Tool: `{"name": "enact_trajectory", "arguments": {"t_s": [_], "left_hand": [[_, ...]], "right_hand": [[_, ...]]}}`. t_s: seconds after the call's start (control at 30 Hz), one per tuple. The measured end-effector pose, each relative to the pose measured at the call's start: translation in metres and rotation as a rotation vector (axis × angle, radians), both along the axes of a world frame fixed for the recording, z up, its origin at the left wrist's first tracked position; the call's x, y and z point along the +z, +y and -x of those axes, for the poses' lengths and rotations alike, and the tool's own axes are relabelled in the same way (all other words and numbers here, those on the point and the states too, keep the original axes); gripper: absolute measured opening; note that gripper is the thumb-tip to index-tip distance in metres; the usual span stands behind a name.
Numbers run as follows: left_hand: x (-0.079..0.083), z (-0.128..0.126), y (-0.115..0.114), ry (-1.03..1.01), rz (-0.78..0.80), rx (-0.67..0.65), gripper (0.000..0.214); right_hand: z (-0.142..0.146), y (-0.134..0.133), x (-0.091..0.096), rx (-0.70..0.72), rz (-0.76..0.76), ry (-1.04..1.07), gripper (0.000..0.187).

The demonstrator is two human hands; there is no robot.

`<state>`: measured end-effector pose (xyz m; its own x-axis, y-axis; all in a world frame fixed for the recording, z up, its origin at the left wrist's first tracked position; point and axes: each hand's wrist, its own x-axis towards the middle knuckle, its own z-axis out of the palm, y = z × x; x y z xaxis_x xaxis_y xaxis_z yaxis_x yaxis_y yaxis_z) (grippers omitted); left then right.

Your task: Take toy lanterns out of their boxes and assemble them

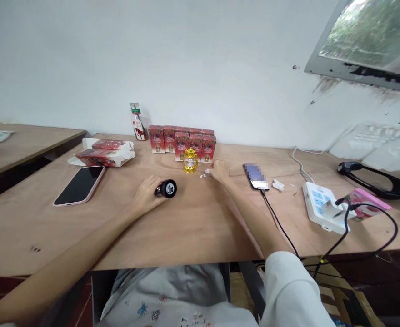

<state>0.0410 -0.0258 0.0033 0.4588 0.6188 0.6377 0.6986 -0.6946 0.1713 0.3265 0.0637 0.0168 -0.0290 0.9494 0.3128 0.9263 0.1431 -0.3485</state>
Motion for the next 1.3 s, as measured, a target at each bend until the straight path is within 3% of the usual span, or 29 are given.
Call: {"name": "enact_trajectory", "arguments": {"t_s": [0.2, 0.4, 0.6, 0.73, 0.93, 1.1, 1.3], "left_hand": [[0.003, -0.001, -0.002, 0.009, -0.019, -0.008, 0.033], [0.001, 0.001, 0.0, 0.016, -0.003, 0.006, 0.034], [0.003, 0.0, -0.001, 0.018, 0.01, 0.019, 0.031], [0.003, -0.001, -0.002, 0.008, -0.001, 0.004, 0.032], [0.003, 0.002, -0.001, 0.013, 0.012, 0.009, 0.032], [0.005, 0.001, -0.002, 0.01, -0.023, -0.006, 0.032], [0.007, -0.002, -0.005, 0.001, -0.03, -0.019, 0.03]], "right_hand": [[0.0, -0.001, 0.002, 0.243, 0.032, -0.129, 0.016], [-0.004, -0.007, 0.001, 0.256, 0.007, -0.201, 0.023], [0.008, -0.039, -0.004, 0.354, -0.003, -0.329, 0.028], [0.02, -0.052, -0.014, 0.316, -0.066, -0.417, 0.034], [0.024, -0.029, -0.017, 0.249, -0.06, -0.347, 0.034], [0.006, -0.022, -0.013, 0.171, -0.101, -0.269, 0.033], [-0.029, -0.039, -0.022, 0.074, -0.093, -0.201, 0.02]]}}
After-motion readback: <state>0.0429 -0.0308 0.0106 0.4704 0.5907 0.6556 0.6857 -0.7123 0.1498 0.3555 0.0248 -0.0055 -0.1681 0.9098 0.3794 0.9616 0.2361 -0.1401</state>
